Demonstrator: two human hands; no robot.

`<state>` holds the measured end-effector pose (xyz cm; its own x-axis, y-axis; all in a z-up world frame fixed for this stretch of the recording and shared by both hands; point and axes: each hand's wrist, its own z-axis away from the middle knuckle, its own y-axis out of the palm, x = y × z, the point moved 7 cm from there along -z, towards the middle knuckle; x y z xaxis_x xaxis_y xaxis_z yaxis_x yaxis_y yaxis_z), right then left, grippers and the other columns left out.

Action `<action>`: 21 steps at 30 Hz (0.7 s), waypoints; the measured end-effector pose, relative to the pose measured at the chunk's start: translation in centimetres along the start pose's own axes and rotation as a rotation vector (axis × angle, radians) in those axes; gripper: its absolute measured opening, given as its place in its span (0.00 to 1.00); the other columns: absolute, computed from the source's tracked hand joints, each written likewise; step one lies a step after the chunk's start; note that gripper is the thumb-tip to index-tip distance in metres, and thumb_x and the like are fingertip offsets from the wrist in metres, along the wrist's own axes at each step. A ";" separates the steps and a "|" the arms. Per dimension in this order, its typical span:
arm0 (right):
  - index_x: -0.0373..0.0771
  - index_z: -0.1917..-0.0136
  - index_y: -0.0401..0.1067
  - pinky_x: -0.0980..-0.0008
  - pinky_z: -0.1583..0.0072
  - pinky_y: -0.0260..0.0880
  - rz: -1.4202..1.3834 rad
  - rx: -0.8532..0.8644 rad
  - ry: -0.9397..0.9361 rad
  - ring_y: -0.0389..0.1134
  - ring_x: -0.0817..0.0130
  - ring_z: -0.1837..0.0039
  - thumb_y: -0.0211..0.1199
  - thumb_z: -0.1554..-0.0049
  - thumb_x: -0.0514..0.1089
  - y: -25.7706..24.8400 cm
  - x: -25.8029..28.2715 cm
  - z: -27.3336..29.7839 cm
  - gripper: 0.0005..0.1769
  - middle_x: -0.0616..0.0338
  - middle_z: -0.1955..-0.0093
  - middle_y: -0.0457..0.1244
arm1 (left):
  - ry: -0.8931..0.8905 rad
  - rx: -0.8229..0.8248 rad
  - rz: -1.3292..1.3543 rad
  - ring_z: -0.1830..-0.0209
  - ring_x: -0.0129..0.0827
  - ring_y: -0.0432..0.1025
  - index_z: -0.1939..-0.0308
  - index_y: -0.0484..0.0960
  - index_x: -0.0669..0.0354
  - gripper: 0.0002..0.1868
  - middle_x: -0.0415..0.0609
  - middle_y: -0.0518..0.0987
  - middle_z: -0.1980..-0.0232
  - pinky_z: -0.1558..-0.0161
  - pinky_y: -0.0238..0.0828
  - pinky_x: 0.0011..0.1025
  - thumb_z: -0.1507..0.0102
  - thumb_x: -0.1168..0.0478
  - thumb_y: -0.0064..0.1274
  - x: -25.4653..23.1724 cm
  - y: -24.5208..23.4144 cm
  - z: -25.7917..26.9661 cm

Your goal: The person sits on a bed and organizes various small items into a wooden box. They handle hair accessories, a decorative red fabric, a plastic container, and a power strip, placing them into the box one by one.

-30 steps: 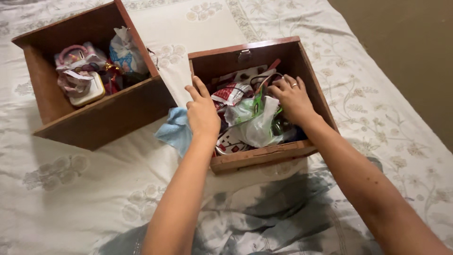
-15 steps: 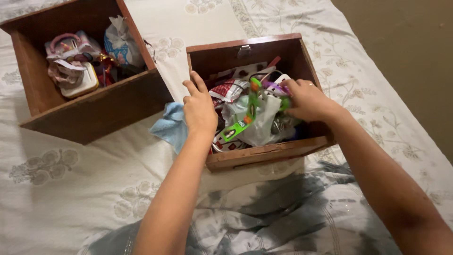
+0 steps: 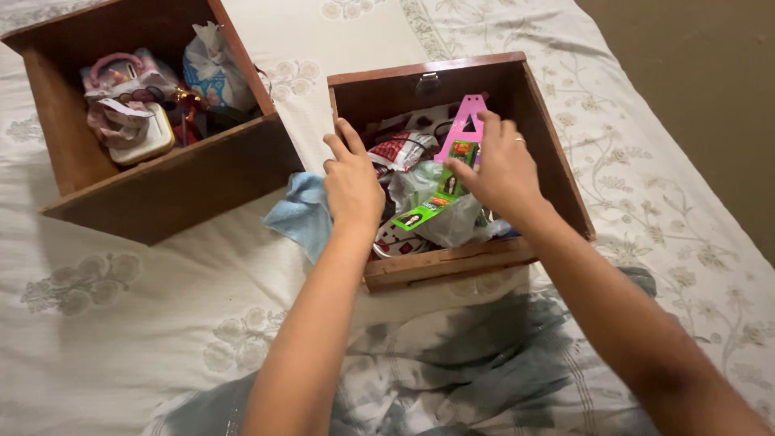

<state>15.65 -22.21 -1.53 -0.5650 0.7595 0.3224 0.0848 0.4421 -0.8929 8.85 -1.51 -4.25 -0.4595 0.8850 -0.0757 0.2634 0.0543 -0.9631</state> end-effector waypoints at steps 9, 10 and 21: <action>0.41 0.44 0.75 0.61 0.53 0.76 -0.342 0.331 0.139 0.72 0.63 0.57 0.67 0.41 0.45 -6.5 1.7 -2.9 0.12 0.55 0.54 0.72 | 0.344 -0.312 0.624 0.20 0.59 0.53 0.23 0.52 0.73 0.55 0.67 0.59 0.22 0.23 0.49 0.54 0.34 0.30 0.52 -0.6 -4.4 1.1; 0.41 0.44 0.75 0.63 0.52 0.75 -0.353 0.275 -0.023 0.73 0.66 0.55 0.69 0.42 0.44 -9.4 3.4 -2.6 0.14 0.55 0.55 0.72 | 0.450 -0.328 0.643 0.21 0.59 0.53 0.24 0.51 0.74 0.59 0.68 0.59 0.24 0.25 0.49 0.55 0.38 0.28 0.53 -1.2 -5.9 1.6; 0.35 0.41 0.71 0.72 0.43 0.75 -0.555 0.011 -0.515 0.72 0.71 0.44 0.67 0.38 0.36 -26.3 9.5 1.4 0.12 0.57 0.47 0.69 | 0.647 0.036 1.434 0.67 0.23 0.79 0.48 0.84 0.58 0.16 0.44 0.87 0.63 0.62 0.77 0.27 0.34 0.52 0.62 -9.9 -17.6 3.8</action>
<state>6.88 -27.33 24.57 -0.8347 0.1069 0.5402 -0.3303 0.6876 -0.6465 5.56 -13.01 12.47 0.5743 0.2286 -0.7861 0.1201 -0.9734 -0.1953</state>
